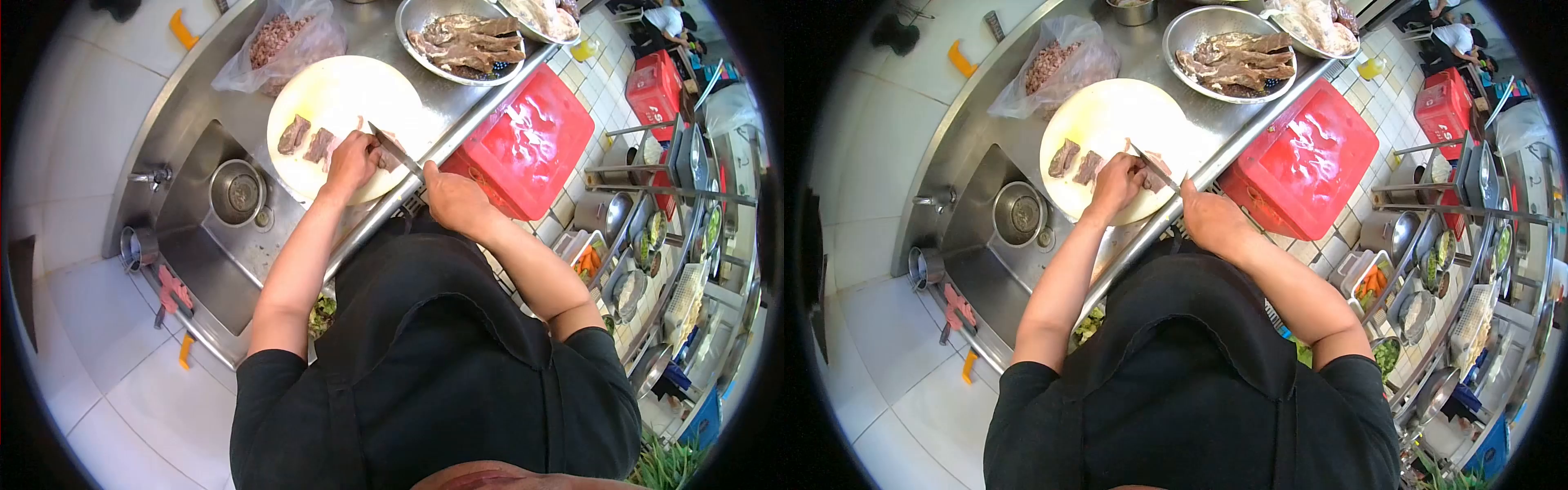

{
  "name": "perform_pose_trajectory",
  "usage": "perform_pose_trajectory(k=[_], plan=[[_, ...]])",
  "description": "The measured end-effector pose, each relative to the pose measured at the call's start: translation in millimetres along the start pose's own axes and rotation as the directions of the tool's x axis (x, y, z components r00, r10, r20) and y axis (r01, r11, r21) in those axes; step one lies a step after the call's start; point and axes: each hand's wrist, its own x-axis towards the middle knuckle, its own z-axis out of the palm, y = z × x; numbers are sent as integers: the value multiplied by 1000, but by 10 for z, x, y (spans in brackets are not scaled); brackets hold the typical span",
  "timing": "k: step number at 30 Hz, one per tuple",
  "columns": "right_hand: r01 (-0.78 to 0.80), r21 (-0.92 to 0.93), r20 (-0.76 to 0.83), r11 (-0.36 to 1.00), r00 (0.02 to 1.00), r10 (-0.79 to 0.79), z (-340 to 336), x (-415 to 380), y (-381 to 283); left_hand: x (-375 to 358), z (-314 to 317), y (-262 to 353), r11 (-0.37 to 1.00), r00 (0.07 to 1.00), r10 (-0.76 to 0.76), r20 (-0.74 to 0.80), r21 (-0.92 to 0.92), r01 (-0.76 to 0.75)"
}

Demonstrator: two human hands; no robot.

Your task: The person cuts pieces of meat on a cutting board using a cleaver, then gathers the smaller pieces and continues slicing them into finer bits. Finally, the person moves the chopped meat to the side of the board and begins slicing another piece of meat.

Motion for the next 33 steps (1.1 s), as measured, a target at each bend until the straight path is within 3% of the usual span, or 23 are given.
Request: perform_pose_trajectory(k=[2, 7, 10, 12, 17, 23, 29, 31, 33], plan=[[-16, 1, 53, 1000, 998, 16, 47, 26, 9, 5, 8, 0, 1000, 1000, 0, 0, 2, 0], [-80, -11, -61, 997, 995, 79, 587, 307, 189, 5, 10, -1, 1000, 1000, 10, -12, -5, -10], [-46, -35, -32, 998, 998, 45, 388, 360, 172, -36, -6, 43, 999, 999, -28, 32, 39, 26], [-40, -28, -50, 999, 998, 39, 237, 356, 91, -27, 10, 19, 1000, 999, -17, -41, -13, 17], [-47, 11, -34, 999, 998, 47, 74, 80, -41, -31, 78, -26, 998, 998, -39, -50, -46, 37], [-85, 30, 78, 996, 993, 83, 57, 45, -101, -57, 88, -46, 1000, 997, 2, -72, -31, -4], [-121, 18, 29, 992, 992, 120, 424, 330, 34, -48, 79, -62, 997, 997, 17, -69, -75, -22], [-32, 85, -54, 996, 998, 37, 379, 386, 51, -45, 73, -69, 1000, 998, 25, -55, -4, -25], [-40, 68, -53, 997, 998, 43, 269, 375, 0, -20, 31, -111, 999, 998, 44, -43, -14, -45]])
